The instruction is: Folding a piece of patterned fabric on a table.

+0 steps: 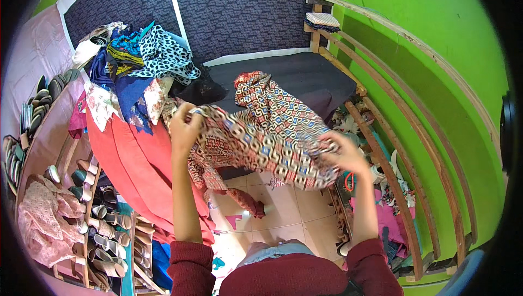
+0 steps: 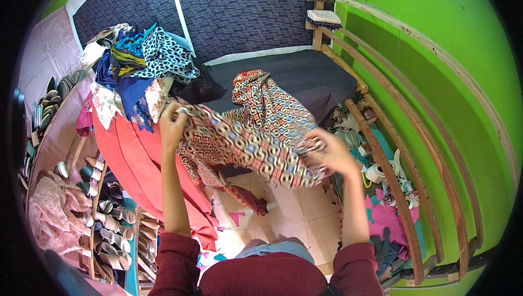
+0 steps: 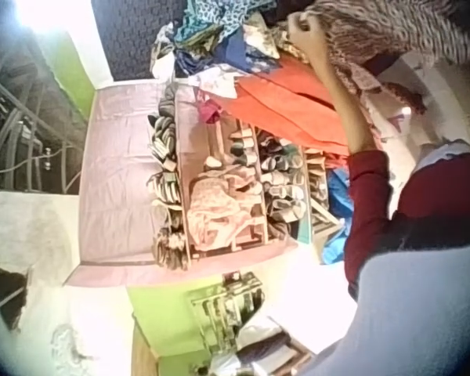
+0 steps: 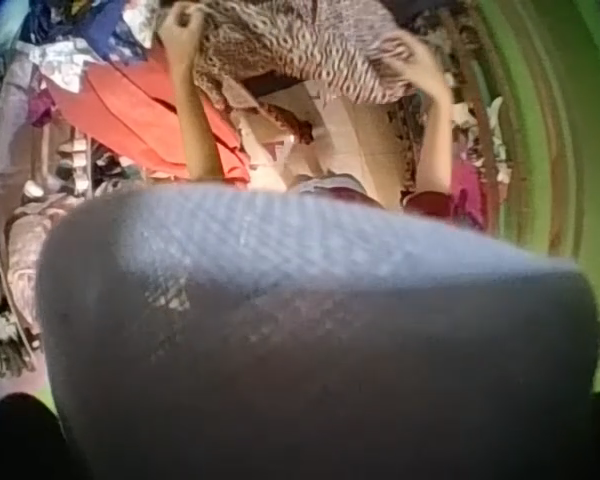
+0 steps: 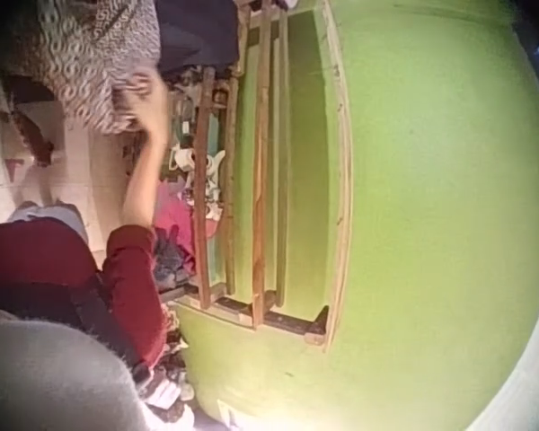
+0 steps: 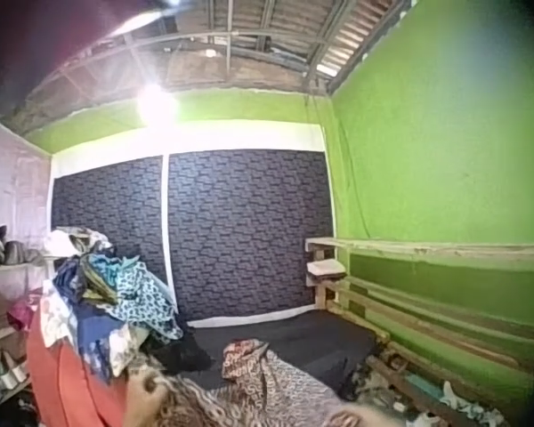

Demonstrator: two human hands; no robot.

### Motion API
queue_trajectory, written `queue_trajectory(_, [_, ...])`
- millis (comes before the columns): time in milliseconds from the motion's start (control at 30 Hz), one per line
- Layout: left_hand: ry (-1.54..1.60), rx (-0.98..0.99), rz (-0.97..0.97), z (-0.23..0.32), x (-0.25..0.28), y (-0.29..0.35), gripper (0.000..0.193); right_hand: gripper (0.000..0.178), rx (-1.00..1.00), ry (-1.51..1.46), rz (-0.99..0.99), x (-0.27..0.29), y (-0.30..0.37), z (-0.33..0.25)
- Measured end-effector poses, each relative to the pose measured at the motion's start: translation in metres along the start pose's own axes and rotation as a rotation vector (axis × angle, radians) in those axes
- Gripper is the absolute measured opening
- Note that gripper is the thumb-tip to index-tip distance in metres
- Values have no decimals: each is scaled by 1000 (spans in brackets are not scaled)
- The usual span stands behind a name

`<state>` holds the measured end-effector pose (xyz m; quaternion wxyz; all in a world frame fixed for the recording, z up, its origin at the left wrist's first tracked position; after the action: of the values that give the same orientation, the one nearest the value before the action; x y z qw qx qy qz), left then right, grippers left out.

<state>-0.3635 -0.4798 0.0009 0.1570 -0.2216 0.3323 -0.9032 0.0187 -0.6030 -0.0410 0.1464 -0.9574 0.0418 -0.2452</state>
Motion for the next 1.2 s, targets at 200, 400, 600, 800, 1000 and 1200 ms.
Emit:
queue_trajectory(200, [96,-177,-612,25,-19,37,20,32,195,17,115,-115,29,-17])
queue_trajectory(400, [-231,-141,-515,47,-15,70,26,72,131,633,231,-144,32,-40])
queue_trajectory(600, [-289,-314,-340,59,-18,82,29,43,273,129,380,-173,2,-47])
queue_trajectory(800, [-318,-488,-160,20,-1,82,25,38,512,418,636,-165,-8,-67])
queue_trajectory(1000, [-476,-189,-45,3,-12,94,35,41,618,531,706,-130,-30,-88])
queue_trajectory(1200, [-540,43,-38,-81,8,111,31,43,509,519,866,-87,-39,-97])
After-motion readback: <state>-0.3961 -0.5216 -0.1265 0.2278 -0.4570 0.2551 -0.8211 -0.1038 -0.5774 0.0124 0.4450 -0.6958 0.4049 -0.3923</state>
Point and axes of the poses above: each hand's wrist, its own y-axis away from the middle knuckle, its own x-axis out of the back of the hand, z = x × y, the point moved 1 cm from there along -y, towards the middle knuckle, and after that the axes turned 8 degrees about z, right-handed, at the moved point
